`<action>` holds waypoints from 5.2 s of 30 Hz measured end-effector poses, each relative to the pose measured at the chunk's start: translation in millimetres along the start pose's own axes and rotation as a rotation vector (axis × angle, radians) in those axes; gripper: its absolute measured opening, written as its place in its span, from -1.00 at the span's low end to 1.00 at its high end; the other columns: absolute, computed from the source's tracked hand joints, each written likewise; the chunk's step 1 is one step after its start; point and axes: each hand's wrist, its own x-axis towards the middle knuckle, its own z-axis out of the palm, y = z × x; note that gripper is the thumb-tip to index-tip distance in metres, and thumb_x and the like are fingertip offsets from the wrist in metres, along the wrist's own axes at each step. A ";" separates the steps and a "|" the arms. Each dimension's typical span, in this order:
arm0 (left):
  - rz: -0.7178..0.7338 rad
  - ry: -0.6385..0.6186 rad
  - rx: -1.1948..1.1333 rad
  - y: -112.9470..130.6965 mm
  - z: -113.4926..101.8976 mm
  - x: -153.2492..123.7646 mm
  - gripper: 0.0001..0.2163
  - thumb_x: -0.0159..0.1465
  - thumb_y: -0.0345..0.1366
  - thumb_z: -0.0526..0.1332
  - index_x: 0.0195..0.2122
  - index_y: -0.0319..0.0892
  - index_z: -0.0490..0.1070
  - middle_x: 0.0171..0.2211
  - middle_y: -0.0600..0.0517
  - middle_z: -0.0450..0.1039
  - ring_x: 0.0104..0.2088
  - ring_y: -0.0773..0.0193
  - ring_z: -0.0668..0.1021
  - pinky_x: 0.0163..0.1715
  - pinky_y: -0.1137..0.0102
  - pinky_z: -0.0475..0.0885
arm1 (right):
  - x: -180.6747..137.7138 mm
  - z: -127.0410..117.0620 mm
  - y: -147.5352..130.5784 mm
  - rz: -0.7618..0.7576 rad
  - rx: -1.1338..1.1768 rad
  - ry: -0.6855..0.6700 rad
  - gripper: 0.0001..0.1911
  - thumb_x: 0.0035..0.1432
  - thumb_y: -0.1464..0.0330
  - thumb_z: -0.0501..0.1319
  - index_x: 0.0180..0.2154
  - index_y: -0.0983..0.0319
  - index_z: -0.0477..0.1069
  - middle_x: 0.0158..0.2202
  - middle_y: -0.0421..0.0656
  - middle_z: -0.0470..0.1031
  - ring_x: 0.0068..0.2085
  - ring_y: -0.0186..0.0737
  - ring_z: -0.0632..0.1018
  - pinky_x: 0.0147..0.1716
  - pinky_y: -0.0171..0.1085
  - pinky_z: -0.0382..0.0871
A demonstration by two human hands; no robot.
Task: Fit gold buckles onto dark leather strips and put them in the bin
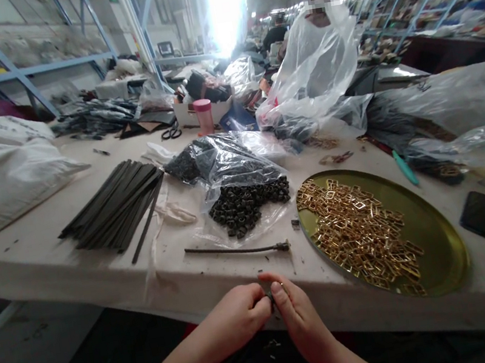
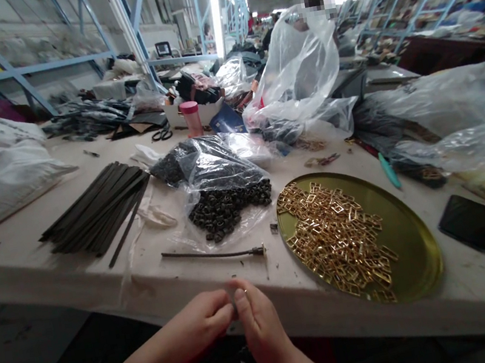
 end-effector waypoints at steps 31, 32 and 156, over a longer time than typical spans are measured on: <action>-0.596 0.830 0.678 -145.6 -199.4 36.2 -0.83 0.20 -0.29 0.11 -0.38 -0.30 0.37 -0.40 -0.04 0.44 -0.36 0.24 0.50 -0.31 0.30 0.37 | 100.0 -49.8 68.2 -0.657 -0.931 0.249 -0.59 0.09 0.11 0.08 -0.13 0.25 0.32 -0.21 -0.04 0.50 -0.25 -0.10 0.53 -0.30 -0.19 0.43; -0.587 0.830 0.663 -143.4 -197.9 34.7 -0.83 0.21 -0.30 0.09 -0.39 -0.30 0.36 -0.41 -0.05 0.44 -0.36 0.23 0.50 -0.31 0.32 0.37 | 99.0 -49.1 67.8 -0.626 -0.904 0.263 -0.59 0.09 0.11 0.08 -0.12 0.25 0.32 -0.19 -0.03 0.49 -0.23 -0.08 0.53 -0.29 -0.17 0.43; -0.262 -0.039 -0.980 4.7 2.1 -6.6 -0.81 0.14 -0.24 0.04 -0.36 -0.25 0.32 -0.65 0.11 0.35 -0.76 0.52 0.25 -0.78 0.58 0.03 | 37.1 -27.8 -4.7 0.357 0.506 -0.119 -0.67 -0.03 0.12 0.23 -0.38 0.27 0.41 -0.62 -0.30 0.30 -0.59 -0.44 0.26 -0.55 -0.40 0.10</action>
